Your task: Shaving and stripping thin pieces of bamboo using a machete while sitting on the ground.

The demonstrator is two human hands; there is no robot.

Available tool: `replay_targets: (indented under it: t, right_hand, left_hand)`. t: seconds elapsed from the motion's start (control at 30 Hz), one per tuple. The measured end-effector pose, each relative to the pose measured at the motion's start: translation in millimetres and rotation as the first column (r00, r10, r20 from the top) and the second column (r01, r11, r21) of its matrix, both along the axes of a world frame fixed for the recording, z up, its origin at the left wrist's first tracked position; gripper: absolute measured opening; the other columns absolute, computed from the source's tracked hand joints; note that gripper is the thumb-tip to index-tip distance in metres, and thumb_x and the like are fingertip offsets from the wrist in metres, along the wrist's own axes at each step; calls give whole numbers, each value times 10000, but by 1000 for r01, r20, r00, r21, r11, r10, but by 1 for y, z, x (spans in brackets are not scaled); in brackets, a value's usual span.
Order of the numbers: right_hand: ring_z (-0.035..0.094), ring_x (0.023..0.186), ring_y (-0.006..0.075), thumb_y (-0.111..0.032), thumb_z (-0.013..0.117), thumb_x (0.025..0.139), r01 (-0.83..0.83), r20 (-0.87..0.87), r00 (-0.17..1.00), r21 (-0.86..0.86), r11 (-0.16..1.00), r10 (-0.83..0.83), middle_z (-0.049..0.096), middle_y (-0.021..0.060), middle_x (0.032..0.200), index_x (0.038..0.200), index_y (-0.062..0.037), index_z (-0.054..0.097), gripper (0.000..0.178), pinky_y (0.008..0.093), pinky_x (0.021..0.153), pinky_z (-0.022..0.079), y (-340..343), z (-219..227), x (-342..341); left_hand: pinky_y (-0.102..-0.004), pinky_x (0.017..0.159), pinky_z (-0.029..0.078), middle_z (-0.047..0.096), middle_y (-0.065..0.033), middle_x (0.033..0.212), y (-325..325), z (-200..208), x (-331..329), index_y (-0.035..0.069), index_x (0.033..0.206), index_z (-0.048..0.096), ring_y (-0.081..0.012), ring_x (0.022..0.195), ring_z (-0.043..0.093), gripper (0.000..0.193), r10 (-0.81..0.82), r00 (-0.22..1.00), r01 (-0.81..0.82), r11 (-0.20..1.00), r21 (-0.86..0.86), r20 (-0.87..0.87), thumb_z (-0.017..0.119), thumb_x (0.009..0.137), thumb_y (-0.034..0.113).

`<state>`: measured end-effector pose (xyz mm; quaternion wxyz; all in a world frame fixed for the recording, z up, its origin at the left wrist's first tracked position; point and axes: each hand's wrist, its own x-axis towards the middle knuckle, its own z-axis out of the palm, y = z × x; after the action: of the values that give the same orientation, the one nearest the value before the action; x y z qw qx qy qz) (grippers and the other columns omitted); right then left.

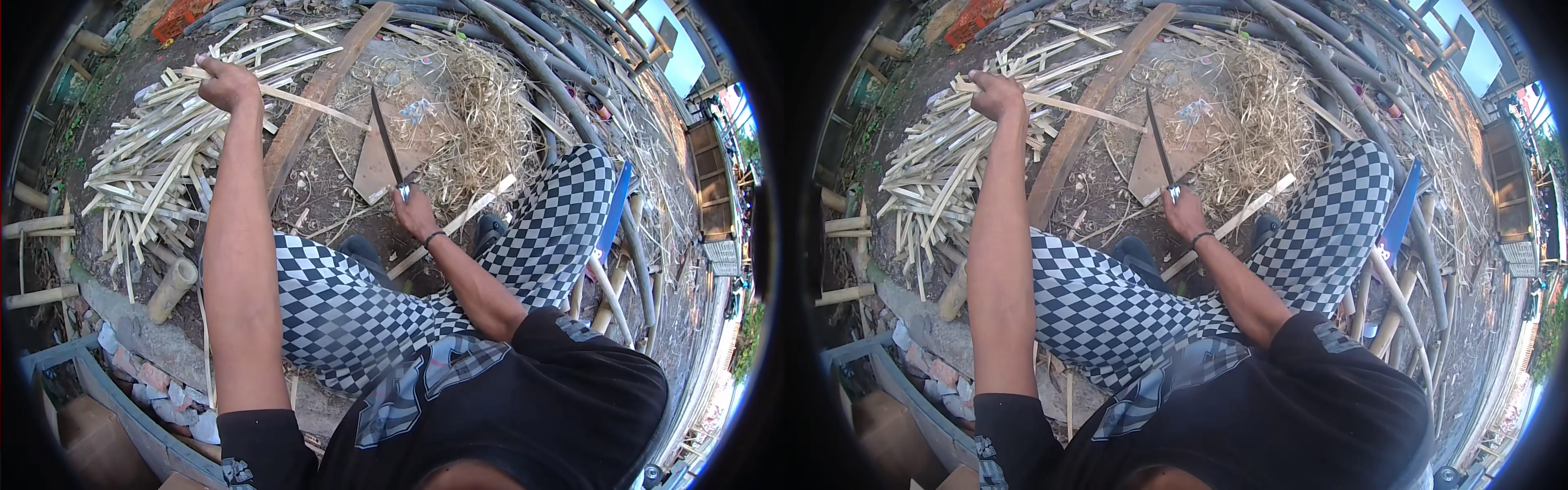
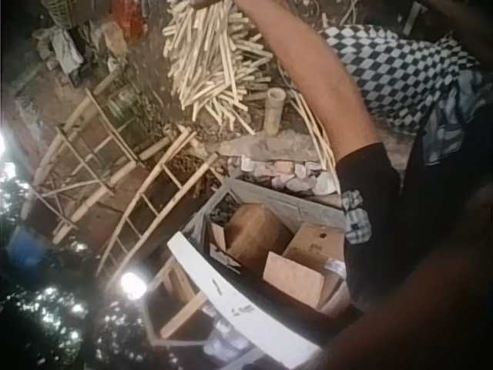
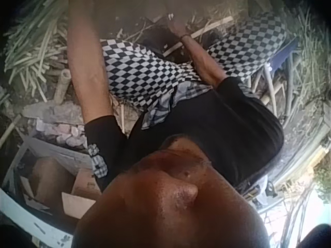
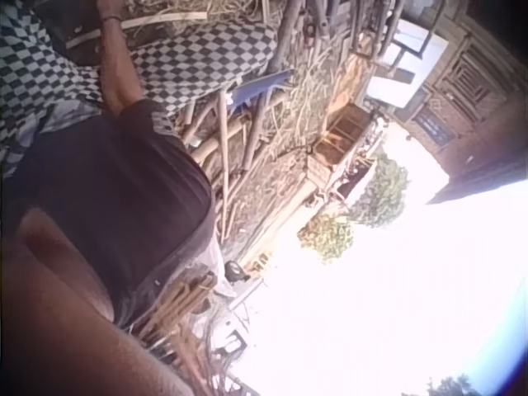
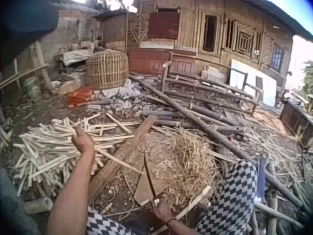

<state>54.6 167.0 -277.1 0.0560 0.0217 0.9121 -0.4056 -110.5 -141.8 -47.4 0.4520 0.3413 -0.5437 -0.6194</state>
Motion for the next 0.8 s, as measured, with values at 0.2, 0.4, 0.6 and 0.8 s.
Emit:
replay_targets:
  t: [0.2, 0.4, 0.6, 0.8]
  right_hand:
    - [647, 829, 499, -386, 600, 927, 19, 5, 1000, 58, 998, -20, 656, 323, 852, 963, 50, 595, 438, 532, 747, 519, 4, 0, 6]
    - [637, 897, 504, -407, 597, 918, 41, 65, 997, -85, 996, -35, 649, 348, 883, 1013, 69, 606, 486, 543, 814, 513, -10, 18, -1]
    - [643, 846, 503, -416, 603, 923, -35, 77, 997, 126, 991, 25, 650, 339, 856, 964, 78, 576, 496, 543, 757, 510, 9, -14, -1]
    - [649, 862, 493, -479, 575, 927, -11, 56, 998, 105, 994, 6, 661, 329, 872, 984, 86, 590, 569, 534, 785, 512, 2, -3, 0]
  left_hand:
    - [-495, 789, 491, 589, -375, 1025, -5, -3, -1, -201, 1075, 452, -438, 953, 640, 728, 30, 999, -29, 997, 75, -18, 436, 999, 523]
    - [-492, 792, 508, 605, -350, 1045, -35, -14, 0, -203, 1100, 435, -425, 942, 643, 736, 35, 994, -24, 994, 107, -101, 485, 974, 520]
    - [-429, 564, 554, 626, -299, 968, -8, -10, -1, -162, 1046, 440, -357, 768, 672, 663, -38, 998, 45, 990, 135, -51, 496, 981, 495]
    - [-385, 499, 409, 508, -182, 812, -16, -4, -2, -58, 963, 399, -265, 653, 521, 511, -68, 986, 88, 988, 129, -154, 496, 999, 442]
